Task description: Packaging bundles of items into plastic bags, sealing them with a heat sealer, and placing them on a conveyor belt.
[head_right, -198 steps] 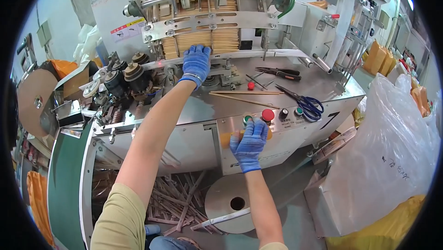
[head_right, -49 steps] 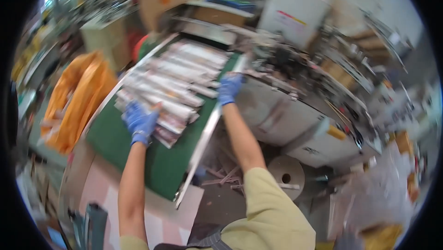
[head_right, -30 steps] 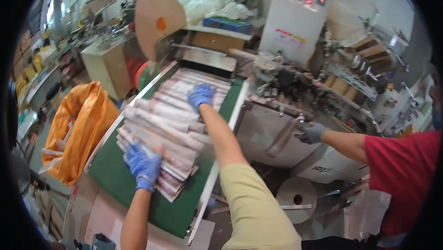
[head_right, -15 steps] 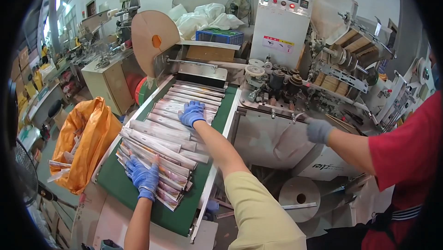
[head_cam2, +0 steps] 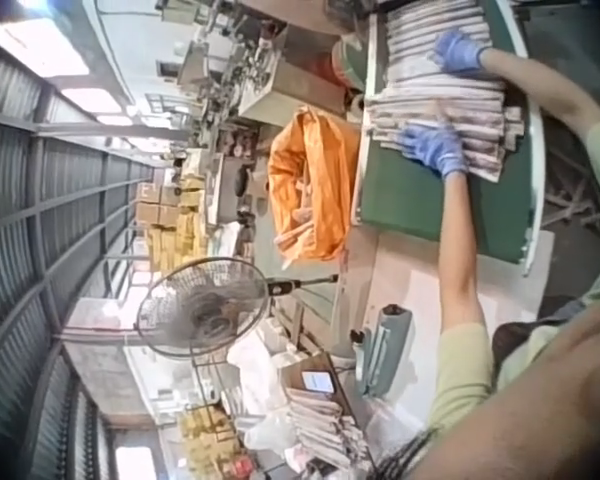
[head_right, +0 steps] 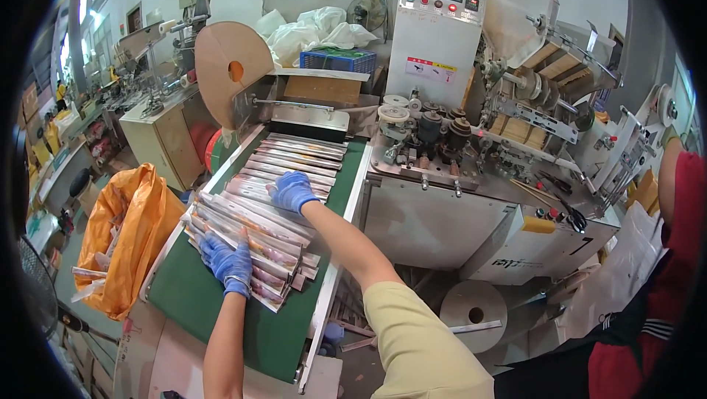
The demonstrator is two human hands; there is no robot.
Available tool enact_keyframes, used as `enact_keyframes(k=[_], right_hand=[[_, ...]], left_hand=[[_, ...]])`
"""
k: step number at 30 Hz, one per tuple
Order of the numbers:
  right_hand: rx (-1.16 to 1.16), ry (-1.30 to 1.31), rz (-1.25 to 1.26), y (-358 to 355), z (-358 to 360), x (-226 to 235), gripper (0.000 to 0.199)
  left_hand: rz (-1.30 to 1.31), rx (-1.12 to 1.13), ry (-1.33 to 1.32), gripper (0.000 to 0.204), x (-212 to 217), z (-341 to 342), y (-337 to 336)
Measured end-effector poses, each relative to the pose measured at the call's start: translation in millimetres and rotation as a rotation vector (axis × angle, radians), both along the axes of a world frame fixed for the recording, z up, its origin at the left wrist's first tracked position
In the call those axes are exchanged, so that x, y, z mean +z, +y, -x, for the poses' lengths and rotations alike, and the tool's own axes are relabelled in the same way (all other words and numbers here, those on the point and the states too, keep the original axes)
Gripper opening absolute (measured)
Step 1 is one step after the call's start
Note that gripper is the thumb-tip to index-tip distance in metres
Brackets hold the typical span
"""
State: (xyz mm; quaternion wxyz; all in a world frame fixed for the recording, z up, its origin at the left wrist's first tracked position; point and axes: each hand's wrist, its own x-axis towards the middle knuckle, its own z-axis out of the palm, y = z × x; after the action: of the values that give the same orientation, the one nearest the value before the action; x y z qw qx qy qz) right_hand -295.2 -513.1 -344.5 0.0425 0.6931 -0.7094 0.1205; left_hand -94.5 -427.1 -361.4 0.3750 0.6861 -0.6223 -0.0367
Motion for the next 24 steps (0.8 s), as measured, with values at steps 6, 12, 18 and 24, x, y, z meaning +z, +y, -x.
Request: enact_keyframes(k=[6,12,18,24], right_hand=[[0.073,0.012,0.048,6,-2,0,0.051],[0.104,0.023,0.089,16,-15,-3,0.051],[0.136,0.016,0.059,29,-21,-3,0.051],[0.227,0.022,0.057,28,-28,1,0.048]], left_hand=[[0.011,-0.013,0.056,0.089,3,-13,11],[0.051,-0.022,0.048,0.086,-1,-28,24],[0.047,-0.021,0.093,0.085,-9,-39,35],[0.027,-0.009,0.091,0.091,-13,-31,17]])
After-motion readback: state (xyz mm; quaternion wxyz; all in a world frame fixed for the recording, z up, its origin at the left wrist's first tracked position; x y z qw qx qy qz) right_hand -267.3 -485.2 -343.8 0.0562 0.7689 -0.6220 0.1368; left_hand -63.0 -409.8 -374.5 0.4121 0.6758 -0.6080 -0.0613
